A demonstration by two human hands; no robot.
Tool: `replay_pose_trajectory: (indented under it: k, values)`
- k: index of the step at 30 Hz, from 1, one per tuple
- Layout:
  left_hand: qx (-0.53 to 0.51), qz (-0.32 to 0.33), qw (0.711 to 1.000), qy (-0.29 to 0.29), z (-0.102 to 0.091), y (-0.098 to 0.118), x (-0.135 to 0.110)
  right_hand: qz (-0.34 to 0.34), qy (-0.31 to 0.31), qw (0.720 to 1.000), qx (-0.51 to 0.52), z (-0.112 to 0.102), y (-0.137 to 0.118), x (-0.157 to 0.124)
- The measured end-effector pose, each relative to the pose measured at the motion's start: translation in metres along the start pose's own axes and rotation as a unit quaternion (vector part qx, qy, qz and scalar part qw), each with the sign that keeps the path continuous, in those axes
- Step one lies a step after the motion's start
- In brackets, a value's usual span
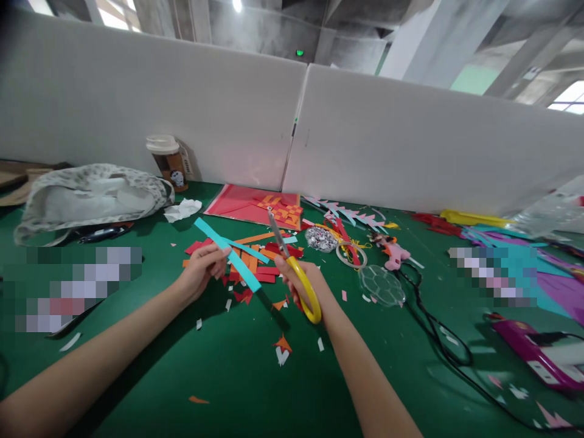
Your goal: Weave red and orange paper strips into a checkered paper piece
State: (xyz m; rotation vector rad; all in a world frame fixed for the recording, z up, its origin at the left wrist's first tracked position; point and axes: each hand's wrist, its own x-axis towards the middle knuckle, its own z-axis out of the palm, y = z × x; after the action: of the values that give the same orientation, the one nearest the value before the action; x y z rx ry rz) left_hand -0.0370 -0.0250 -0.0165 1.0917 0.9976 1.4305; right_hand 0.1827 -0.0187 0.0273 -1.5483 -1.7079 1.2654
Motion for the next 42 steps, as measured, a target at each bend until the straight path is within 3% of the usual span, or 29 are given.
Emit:
replay_pose_trajectory:
  k: [2,5,9,12,15,18,21,24,27,35,38,42]
  values:
    - [-0.012,0.018,0.998,0.054,-0.005,-0.001,0.005,-0.009,0.083,0.994,-0.072,-0.006,0.005,0.006]
    - [-0.015,0.033,0.987,0.158,-0.012,-0.004,0.011,-0.029,0.159,0.957,-0.240,-0.014,0.013,0.013]
    - [-0.012,0.044,0.966,0.256,-0.021,-0.008,0.019,-0.023,0.159,0.911,-0.381,-0.016,0.020,0.015]
    - [0.010,0.050,0.965,0.259,-0.022,-0.008,0.020,-0.070,0.212,0.878,-0.423,-0.013,0.019,0.013]
    - [0.060,0.043,0.971,0.226,-0.018,-0.007,0.017,-0.203,0.295,0.848,-0.392,-0.002,0.014,0.008]
    - [0.107,0.007,0.974,0.201,-0.013,-0.007,0.014,-0.339,0.234,0.835,-0.364,0.019,0.005,0.008]
    - [0.149,0.010,0.973,0.174,-0.010,-0.008,0.013,-0.397,0.132,0.819,-0.392,0.044,-0.004,0.018]
    - [0.174,0.015,0.974,0.143,-0.010,-0.011,0.013,-0.384,0.112,0.806,-0.436,0.064,-0.010,0.037]
    - [0.159,0.012,0.977,0.138,-0.010,-0.012,0.014,-0.340,0.086,0.805,-0.479,0.071,-0.012,0.059]
    - [0.083,-0.008,0.987,0.139,-0.011,-0.013,0.017,-0.237,0.168,0.839,-0.460,0.063,-0.001,0.084]
    - [0.064,0.000,0.989,0.132,-0.011,-0.014,0.017,-0.265,0.162,0.847,-0.431,0.062,0.003,0.080]
    - [0.041,0.010,0.989,0.144,-0.012,-0.014,0.019,-0.354,0.101,0.851,-0.376,0.060,0.001,0.070]
